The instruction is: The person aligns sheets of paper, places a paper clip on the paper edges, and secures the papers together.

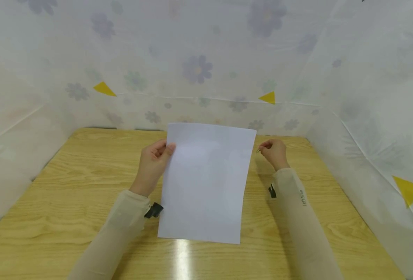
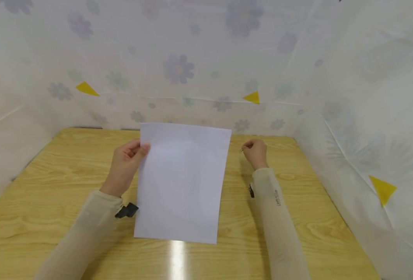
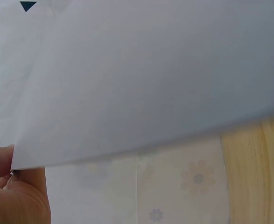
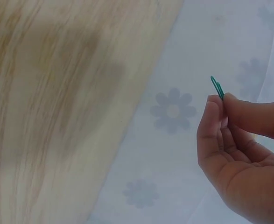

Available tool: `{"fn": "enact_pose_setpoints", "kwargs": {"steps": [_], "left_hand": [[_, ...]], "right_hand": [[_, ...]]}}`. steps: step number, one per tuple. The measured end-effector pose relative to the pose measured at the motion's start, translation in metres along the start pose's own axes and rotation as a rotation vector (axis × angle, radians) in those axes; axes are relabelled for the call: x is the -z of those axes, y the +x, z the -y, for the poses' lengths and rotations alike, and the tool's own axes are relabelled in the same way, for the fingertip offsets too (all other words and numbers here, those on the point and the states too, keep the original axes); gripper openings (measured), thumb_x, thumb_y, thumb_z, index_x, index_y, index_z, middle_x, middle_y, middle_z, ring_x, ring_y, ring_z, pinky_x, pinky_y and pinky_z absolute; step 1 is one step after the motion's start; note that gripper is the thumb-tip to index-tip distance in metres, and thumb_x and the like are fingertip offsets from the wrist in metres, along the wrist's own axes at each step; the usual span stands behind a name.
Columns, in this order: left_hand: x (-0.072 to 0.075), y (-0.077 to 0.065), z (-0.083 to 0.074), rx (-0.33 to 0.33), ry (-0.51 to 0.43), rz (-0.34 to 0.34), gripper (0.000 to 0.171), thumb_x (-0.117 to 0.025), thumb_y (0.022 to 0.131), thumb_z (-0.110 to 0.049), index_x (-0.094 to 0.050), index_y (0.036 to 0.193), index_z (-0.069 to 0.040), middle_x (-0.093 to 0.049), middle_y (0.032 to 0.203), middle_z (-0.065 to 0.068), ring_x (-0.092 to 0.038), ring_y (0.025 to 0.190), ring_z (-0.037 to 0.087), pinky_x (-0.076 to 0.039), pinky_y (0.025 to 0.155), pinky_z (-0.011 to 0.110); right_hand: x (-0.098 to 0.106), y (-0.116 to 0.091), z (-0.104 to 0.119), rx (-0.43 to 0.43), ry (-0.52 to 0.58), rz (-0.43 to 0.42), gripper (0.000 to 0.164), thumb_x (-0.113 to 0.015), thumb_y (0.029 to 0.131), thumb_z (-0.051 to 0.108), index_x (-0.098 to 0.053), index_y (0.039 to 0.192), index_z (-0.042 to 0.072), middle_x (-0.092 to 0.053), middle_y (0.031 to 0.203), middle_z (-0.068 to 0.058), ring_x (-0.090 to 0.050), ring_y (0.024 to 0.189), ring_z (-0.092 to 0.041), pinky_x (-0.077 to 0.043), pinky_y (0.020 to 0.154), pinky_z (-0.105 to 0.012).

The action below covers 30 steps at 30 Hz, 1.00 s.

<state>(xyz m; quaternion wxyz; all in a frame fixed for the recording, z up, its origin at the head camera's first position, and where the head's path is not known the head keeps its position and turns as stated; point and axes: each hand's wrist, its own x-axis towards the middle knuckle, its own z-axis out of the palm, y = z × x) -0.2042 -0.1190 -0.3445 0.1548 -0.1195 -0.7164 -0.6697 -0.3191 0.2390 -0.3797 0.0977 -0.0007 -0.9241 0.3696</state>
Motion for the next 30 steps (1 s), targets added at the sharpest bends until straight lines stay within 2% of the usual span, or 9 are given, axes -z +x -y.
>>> {"fn": "enact_pose_setpoints", "kwargs": {"steps": [11,20,30], "left_hand": [[0.0,0.0,0.0,0.011,-0.009,-0.014,0.033,-0.057,0.086,-0.025,-0.061,0.106,0.0,-0.062,0.08,0.009,-0.057,0.063,0.014,-0.048,0.054,0.025],[0.001,0.0,0.0,0.014,-0.002,-0.009,0.033,-0.057,0.086,-0.026,-0.061,0.107,-0.001,-0.062,0.082,0.01,-0.057,0.065,0.014,-0.048,0.055,0.025],[0.001,-0.001,-0.001,0.02,-0.01,-0.006,0.033,-0.057,0.086,-0.026,-0.061,0.107,-0.001,-0.062,0.082,0.01,-0.056,0.065,0.014,-0.048,0.055,0.024]], "right_hand": [[0.006,0.0,0.007,0.025,0.029,-0.03,0.015,-0.056,0.085,0.009,-0.063,0.092,-0.002,-0.061,0.084,-0.018,-0.058,0.071,-0.024,-0.048,0.059,-0.03],[0.012,0.001,0.015,-0.021,0.059,-0.029,0.017,-0.055,0.087,0.012,-0.061,0.094,-0.001,-0.061,0.087,-0.016,-0.059,0.075,-0.024,-0.049,0.061,-0.028],[0.018,-0.004,0.032,0.013,0.098,-0.052,0.019,-0.055,0.087,0.012,-0.062,0.096,-0.003,-0.061,0.087,-0.017,-0.059,0.075,-0.023,-0.048,0.06,-0.023]]}}
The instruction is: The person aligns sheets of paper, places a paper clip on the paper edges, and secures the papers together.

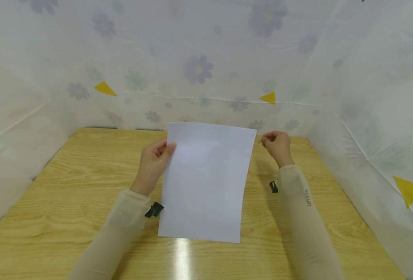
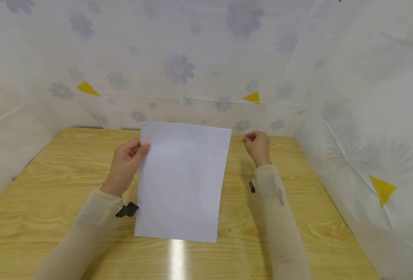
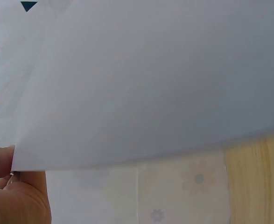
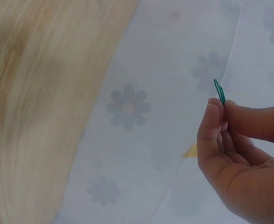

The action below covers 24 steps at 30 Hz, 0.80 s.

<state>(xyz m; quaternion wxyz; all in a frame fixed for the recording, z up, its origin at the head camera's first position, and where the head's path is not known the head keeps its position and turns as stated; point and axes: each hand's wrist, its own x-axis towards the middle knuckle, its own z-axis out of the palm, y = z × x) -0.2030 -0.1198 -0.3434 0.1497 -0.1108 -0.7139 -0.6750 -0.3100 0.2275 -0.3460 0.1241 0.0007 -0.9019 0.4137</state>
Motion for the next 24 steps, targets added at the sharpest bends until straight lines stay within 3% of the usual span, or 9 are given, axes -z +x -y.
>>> {"fn": "enact_pose_setpoints", "kwargs": {"steps": [18,24], "left_hand": [[0.0,0.0,0.003,-0.015,0.017,-0.003,0.033,-0.057,0.086,-0.026,-0.061,0.107,-0.001,-0.062,0.08,0.01,-0.056,0.062,0.014,-0.047,0.053,0.025],[-0.003,0.001,0.006,-0.023,0.004,-0.003,0.031,-0.057,0.086,-0.026,-0.062,0.102,-0.001,-0.061,0.076,0.01,-0.054,0.059,0.014,-0.046,0.051,0.025]], "right_hand": [[0.007,-0.004,0.026,0.056,0.037,-0.085,0.016,-0.059,0.085,0.012,-0.063,0.093,-0.002,-0.062,0.086,-0.017,-0.061,0.077,-0.027,-0.049,0.061,-0.022],[0.011,-0.007,0.036,0.083,0.07,-0.115,0.015,-0.059,0.085,0.012,-0.063,0.092,-0.001,-0.062,0.085,-0.015,-0.061,0.072,-0.02,-0.049,0.06,-0.02]]}}
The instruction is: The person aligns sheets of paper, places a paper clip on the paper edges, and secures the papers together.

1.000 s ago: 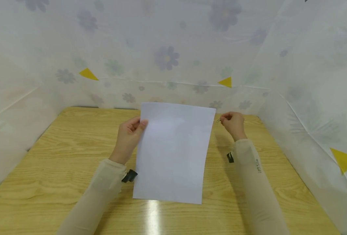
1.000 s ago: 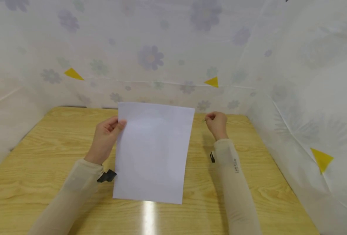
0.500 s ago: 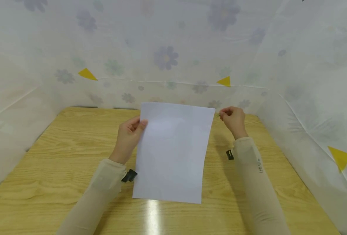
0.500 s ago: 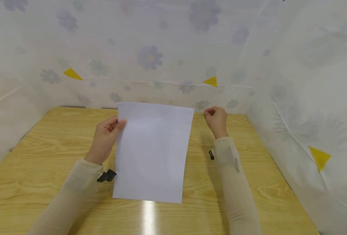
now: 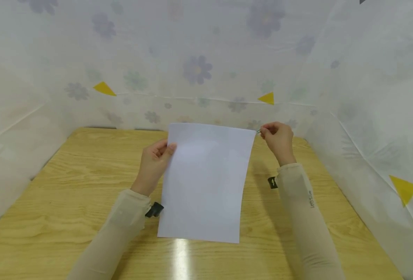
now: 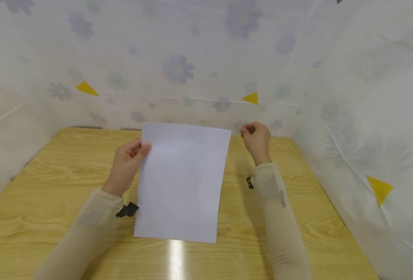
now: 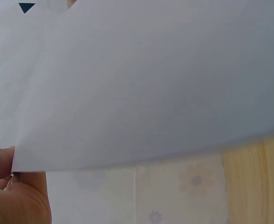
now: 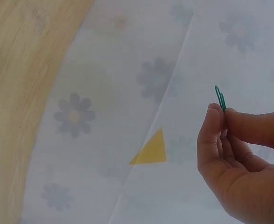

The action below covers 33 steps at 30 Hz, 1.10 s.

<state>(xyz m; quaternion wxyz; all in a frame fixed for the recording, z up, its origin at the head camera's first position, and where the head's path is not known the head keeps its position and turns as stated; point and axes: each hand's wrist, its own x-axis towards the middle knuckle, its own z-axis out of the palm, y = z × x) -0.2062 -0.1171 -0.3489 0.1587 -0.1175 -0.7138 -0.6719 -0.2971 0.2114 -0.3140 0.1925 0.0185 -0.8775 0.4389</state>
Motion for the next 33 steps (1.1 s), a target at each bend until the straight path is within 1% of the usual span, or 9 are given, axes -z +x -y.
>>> {"fn": "enact_pose_setpoints", "kwargs": {"steps": [1,3,6,9,16,20,23,27,33], "left_hand": [[-0.001,0.0,0.0,-0.002,0.001,0.001,0.03,-0.057,0.086,-0.026,-0.063,0.1,0.0,-0.06,0.074,0.01,-0.053,0.058,0.013,-0.045,0.05,0.024],[-0.003,0.0,0.0,-0.009,0.001,0.004,0.029,-0.057,0.086,-0.025,-0.063,0.097,0.001,-0.059,0.071,0.01,-0.052,0.056,0.013,-0.045,0.048,0.025],[-0.006,0.0,-0.001,-0.011,-0.008,0.007,0.027,-0.057,0.086,-0.023,-0.063,0.095,0.002,-0.06,0.071,0.013,-0.053,0.056,0.013,-0.045,0.048,0.025],[-0.008,0.0,-0.002,-0.002,-0.02,0.001,0.027,-0.057,0.086,-0.022,-0.063,0.098,0.001,-0.061,0.076,0.016,-0.055,0.059,0.014,-0.047,0.051,0.026],[-0.011,0.001,-0.006,0.001,-0.016,-0.006,0.026,-0.057,0.086,-0.021,-0.063,0.1,0.001,-0.061,0.079,0.017,-0.055,0.06,0.014,-0.047,0.051,0.026],[-0.013,0.001,-0.006,0.012,-0.018,-0.013,0.027,-0.058,0.085,-0.021,-0.063,0.101,0.001,-0.062,0.079,0.016,-0.056,0.06,0.014,-0.047,0.052,0.025],[-0.014,0.002,-0.005,0.019,-0.014,-0.013,0.027,-0.058,0.085,-0.021,-0.063,0.1,0.001,-0.062,0.078,0.015,-0.054,0.059,0.012,-0.046,0.05,0.024],[-0.015,0.002,-0.003,0.017,-0.008,-0.015,0.026,-0.058,0.085,-0.021,-0.064,0.097,0.002,-0.061,0.074,0.014,-0.051,0.056,0.011,-0.043,0.047,0.023],[-0.016,0.001,-0.002,0.013,-0.009,-0.02,0.026,-0.058,0.085,-0.021,-0.064,0.096,0.002,-0.06,0.073,0.013,-0.051,0.055,0.011,-0.043,0.047,0.023]], "right_hand": [[0.001,-0.001,0.002,0.001,0.003,-0.004,0.015,-0.059,0.085,0.012,-0.063,0.092,-0.001,-0.062,0.085,-0.015,-0.06,0.071,-0.018,-0.049,0.06,-0.019],[0.003,-0.002,0.005,-0.006,0.01,-0.014,0.016,-0.059,0.085,0.013,-0.063,0.092,0.0,-0.062,0.086,-0.014,-0.061,0.074,-0.021,-0.049,0.061,-0.019],[0.007,-0.005,0.01,0.004,0.001,-0.038,0.016,-0.058,0.085,0.015,-0.063,0.092,0.001,-0.063,0.086,-0.014,-0.061,0.074,-0.02,-0.048,0.06,-0.018],[0.009,-0.007,0.016,0.035,-0.002,-0.065,0.017,-0.059,0.085,0.016,-0.064,0.091,0.001,-0.064,0.085,-0.014,-0.061,0.071,-0.018,-0.048,0.059,-0.017],[0.014,-0.008,0.028,0.102,0.007,-0.11,0.018,-0.059,0.085,0.017,-0.064,0.09,0.0,-0.064,0.083,-0.016,-0.06,0.065,-0.011,-0.045,0.055,-0.015],[0.016,-0.009,0.033,0.108,0.004,-0.121,0.018,-0.059,0.085,0.018,-0.065,0.09,0.002,-0.064,0.082,-0.014,-0.058,0.063,-0.006,-0.045,0.053,-0.015],[0.017,-0.01,0.036,0.11,0.014,-0.117,0.018,-0.059,0.085,0.018,-0.065,0.091,0.002,-0.064,0.083,-0.013,-0.059,0.066,-0.009,-0.045,0.054,-0.016],[0.019,-0.013,0.042,0.131,0.046,-0.115,0.016,-0.059,0.085,0.015,-0.065,0.092,0.002,-0.064,0.083,-0.013,-0.061,0.069,-0.017,-0.047,0.057,-0.018],[0.021,-0.018,0.051,0.157,0.045,-0.131,0.017,-0.059,0.085,0.016,-0.065,0.092,0.002,-0.065,0.082,-0.012,-0.06,0.068,-0.016,-0.046,0.056,-0.018]]}}
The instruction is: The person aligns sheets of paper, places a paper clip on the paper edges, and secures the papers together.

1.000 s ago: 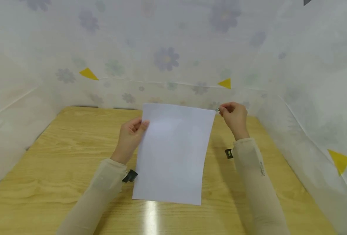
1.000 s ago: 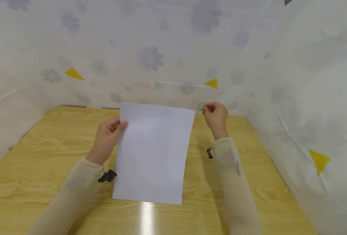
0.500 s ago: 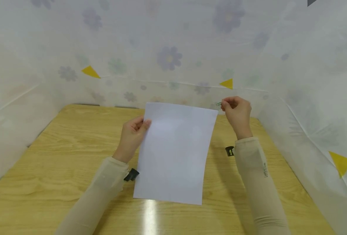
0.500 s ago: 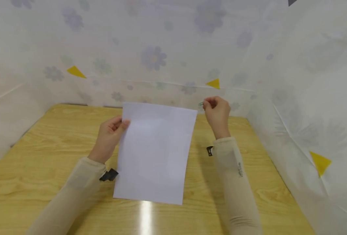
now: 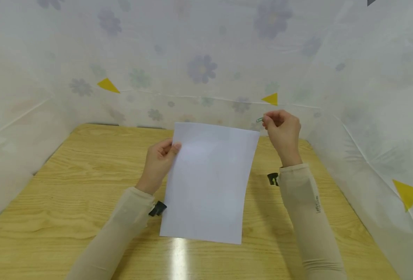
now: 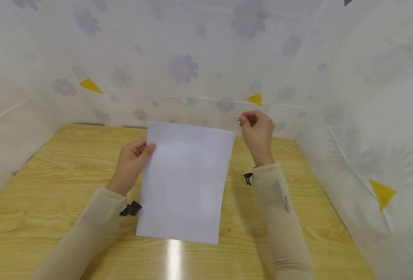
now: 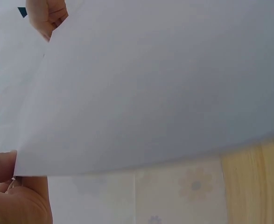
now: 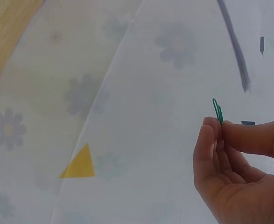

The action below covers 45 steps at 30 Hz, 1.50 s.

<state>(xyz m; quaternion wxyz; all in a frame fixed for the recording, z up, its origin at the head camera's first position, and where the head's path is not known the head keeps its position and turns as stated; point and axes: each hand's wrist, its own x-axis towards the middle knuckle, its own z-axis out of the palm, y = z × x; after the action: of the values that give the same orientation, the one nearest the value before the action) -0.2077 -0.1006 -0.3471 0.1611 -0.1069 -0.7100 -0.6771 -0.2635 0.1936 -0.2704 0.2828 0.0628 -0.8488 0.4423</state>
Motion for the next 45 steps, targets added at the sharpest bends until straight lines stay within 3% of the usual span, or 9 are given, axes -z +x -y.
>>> {"fn": "enact_pose_setpoints", "kwargs": {"steps": [8,15,19,26,33,45], "left_hand": [[0.0,-0.001,-0.003,0.029,0.001,-0.007,0.022,-0.058,0.086,-0.017,-0.064,0.097,0.001,-0.059,0.073,0.014,-0.049,0.055,0.012,-0.04,0.046,0.022],[-0.002,-0.009,-0.023,-0.003,0.021,0.0,0.02,-0.055,0.087,-0.008,-0.061,0.098,0.008,-0.059,0.075,0.021,-0.05,0.056,0.013,-0.042,0.048,0.022],[-0.003,-0.01,-0.027,-0.003,0.033,0.002,0.02,-0.055,0.087,-0.009,-0.061,0.098,0.007,-0.059,0.075,0.02,-0.051,0.057,0.014,-0.043,0.049,0.023],[-0.003,-0.01,-0.026,0.001,0.031,-0.004,0.02,-0.056,0.087,-0.008,-0.062,0.098,0.006,-0.06,0.078,0.021,-0.051,0.058,0.014,-0.042,0.049,0.022],[-0.003,-0.005,-0.005,-0.021,0.021,-0.012,0.021,-0.059,0.085,-0.018,-0.064,0.095,0.0,-0.06,0.073,0.013,-0.05,0.055,0.011,-0.041,0.047,0.022],[-0.006,-0.006,-0.003,-0.025,0.004,-0.014,0.02,-0.059,0.085,-0.017,-0.064,0.094,0.0,-0.06,0.072,0.012,-0.049,0.055,0.01,-0.041,0.046,0.022]], "right_hand": [[0.0,-0.003,0.012,-0.01,0.012,0.026,0.02,-0.06,0.084,0.021,-0.064,0.094,0.003,-0.065,0.085,-0.011,-0.06,0.07,-0.011,-0.047,0.061,-0.019],[-0.002,-0.004,0.022,0.008,0.036,0.037,0.02,-0.061,0.084,0.02,-0.065,0.093,0.003,-0.065,0.085,-0.01,-0.06,0.069,-0.01,-0.048,0.064,-0.02],[-0.003,-0.005,0.028,0.014,0.073,0.046,0.018,-0.063,0.082,0.018,-0.065,0.091,0.003,-0.065,0.083,-0.009,-0.06,0.069,-0.011,-0.048,0.065,-0.021],[-0.006,-0.01,0.04,0.016,0.134,0.08,0.018,-0.064,0.081,0.017,-0.065,0.089,0.001,-0.065,0.083,-0.012,-0.06,0.068,-0.012,-0.049,0.066,-0.025],[-0.009,-0.013,0.048,0.021,0.158,0.104,0.018,-0.064,0.081,0.014,-0.065,0.089,-0.001,-0.065,0.084,-0.013,-0.06,0.068,-0.012,-0.05,0.066,-0.025],[-0.016,-0.016,0.054,0.011,0.222,0.154,0.017,-0.065,0.08,0.012,-0.064,0.09,-0.001,-0.064,0.086,-0.014,-0.061,0.07,-0.013,-0.05,0.067,-0.024]]}}
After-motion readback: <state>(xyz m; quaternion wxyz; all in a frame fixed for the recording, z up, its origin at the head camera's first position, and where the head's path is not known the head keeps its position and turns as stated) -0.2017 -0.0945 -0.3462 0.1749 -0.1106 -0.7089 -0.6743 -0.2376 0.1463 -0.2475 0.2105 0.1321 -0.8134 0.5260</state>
